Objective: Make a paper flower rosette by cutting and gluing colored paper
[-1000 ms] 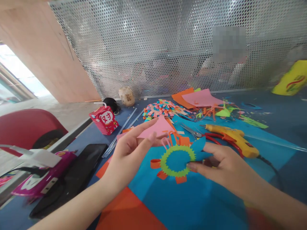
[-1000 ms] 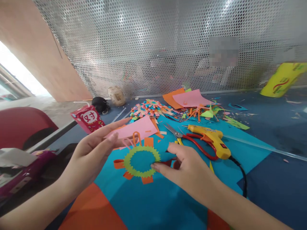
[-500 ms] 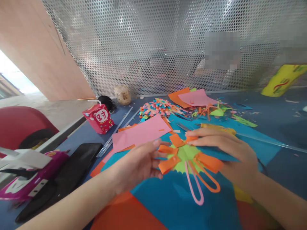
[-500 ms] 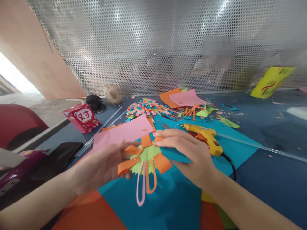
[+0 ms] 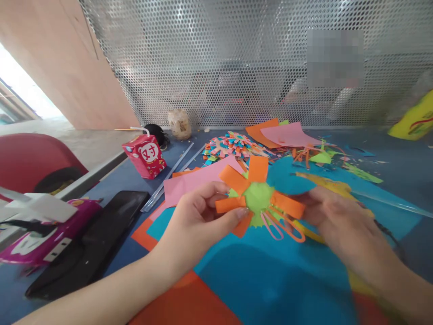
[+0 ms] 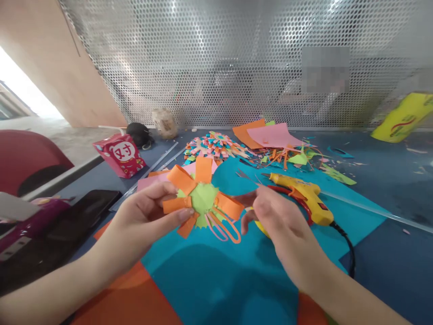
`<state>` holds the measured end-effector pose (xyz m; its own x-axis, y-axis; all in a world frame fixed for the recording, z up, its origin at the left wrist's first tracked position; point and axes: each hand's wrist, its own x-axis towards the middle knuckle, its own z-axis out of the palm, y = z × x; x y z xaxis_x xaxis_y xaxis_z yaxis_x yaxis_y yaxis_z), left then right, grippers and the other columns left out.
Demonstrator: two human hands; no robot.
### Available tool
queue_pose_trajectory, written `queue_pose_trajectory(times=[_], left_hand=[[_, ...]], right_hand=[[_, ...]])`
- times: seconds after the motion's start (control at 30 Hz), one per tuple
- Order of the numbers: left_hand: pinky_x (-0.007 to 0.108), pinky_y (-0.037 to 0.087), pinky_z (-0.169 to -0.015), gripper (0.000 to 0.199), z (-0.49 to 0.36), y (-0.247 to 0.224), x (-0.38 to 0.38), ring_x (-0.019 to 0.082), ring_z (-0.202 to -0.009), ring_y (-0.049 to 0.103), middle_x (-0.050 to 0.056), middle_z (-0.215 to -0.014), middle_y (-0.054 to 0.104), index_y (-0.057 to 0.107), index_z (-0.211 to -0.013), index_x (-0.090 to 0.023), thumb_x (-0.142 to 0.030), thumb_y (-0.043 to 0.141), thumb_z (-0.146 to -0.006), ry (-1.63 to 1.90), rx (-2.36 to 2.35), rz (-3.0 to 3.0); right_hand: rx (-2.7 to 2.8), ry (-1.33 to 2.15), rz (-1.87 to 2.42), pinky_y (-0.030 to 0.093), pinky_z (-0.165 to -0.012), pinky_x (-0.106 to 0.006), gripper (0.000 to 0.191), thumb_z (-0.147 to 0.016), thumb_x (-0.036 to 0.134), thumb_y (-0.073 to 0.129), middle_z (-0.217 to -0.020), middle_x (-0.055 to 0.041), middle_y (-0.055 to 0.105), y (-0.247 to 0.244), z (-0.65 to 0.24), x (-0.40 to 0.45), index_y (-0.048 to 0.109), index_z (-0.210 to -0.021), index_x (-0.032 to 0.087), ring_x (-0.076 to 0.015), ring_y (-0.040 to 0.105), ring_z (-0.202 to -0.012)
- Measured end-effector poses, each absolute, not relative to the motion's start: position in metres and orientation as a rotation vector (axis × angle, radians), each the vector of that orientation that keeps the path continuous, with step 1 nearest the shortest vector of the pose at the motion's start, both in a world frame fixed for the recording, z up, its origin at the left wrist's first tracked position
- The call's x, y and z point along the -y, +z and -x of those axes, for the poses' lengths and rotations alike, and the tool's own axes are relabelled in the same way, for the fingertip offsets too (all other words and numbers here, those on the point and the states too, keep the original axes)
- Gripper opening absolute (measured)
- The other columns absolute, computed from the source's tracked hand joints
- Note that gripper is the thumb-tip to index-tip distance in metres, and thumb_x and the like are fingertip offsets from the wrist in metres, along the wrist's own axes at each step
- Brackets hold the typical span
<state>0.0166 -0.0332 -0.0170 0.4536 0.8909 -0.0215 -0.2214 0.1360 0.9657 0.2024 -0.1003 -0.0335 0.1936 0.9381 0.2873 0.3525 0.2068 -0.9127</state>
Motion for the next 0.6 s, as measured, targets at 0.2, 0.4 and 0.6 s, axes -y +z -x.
queue_pose_trajectory(times=[0.2, 0.4, 0.6], left_hand=[[0.015, 0.051, -0.052, 0.021, -0.016, -0.018, 0.036, 0.008, -0.056, 0.062, -0.006, -0.063, 0.063, 0.051, -0.072, -0.018, -0.010, 0.069, -0.065, 0.915, -0.749, -1.306], [0.019, 0.050, -0.049, 0.021, -0.016, -0.023, 0.039, 0.011, -0.053, 0.061, -0.006, -0.063, 0.059, 0.054, -0.073, -0.020, -0.016, 0.072, -0.062, 0.984, -0.848, -1.488], [0.020, 0.052, -0.052, 0.020, -0.016, -0.026, 0.041, 0.012, -0.056, 0.062, -0.005, -0.066, 0.060, 0.054, -0.073, -0.021, -0.016, 0.071, -0.063, 1.015, -0.824, -1.538]], right_hand=[[1.041, 0.823, 1.567, 0.051, -0.051, -0.016, 0.018, -0.063, 0.040, 0.068, -0.067, 0.0056, 0.065, -0.025, -0.181, 0.109, 0.064, -0.075, 0.028, -0.0105, 0.058, -0.055], [1.226, 0.626, 1.660, 0.050, -0.040, -0.018, 0.015, -0.061, 0.042, 0.067, -0.052, 0.0054, 0.059, -0.028, -0.185, 0.109, 0.062, -0.066, 0.029, -0.0135, 0.056, -0.047], [1.247, 0.764, 1.636, 0.054, -0.052, -0.021, 0.012, -0.065, 0.040, 0.065, -0.070, 0.0046, 0.069, -0.026, -0.183, 0.108, 0.066, -0.071, 0.031, -0.0161, 0.063, -0.060]])
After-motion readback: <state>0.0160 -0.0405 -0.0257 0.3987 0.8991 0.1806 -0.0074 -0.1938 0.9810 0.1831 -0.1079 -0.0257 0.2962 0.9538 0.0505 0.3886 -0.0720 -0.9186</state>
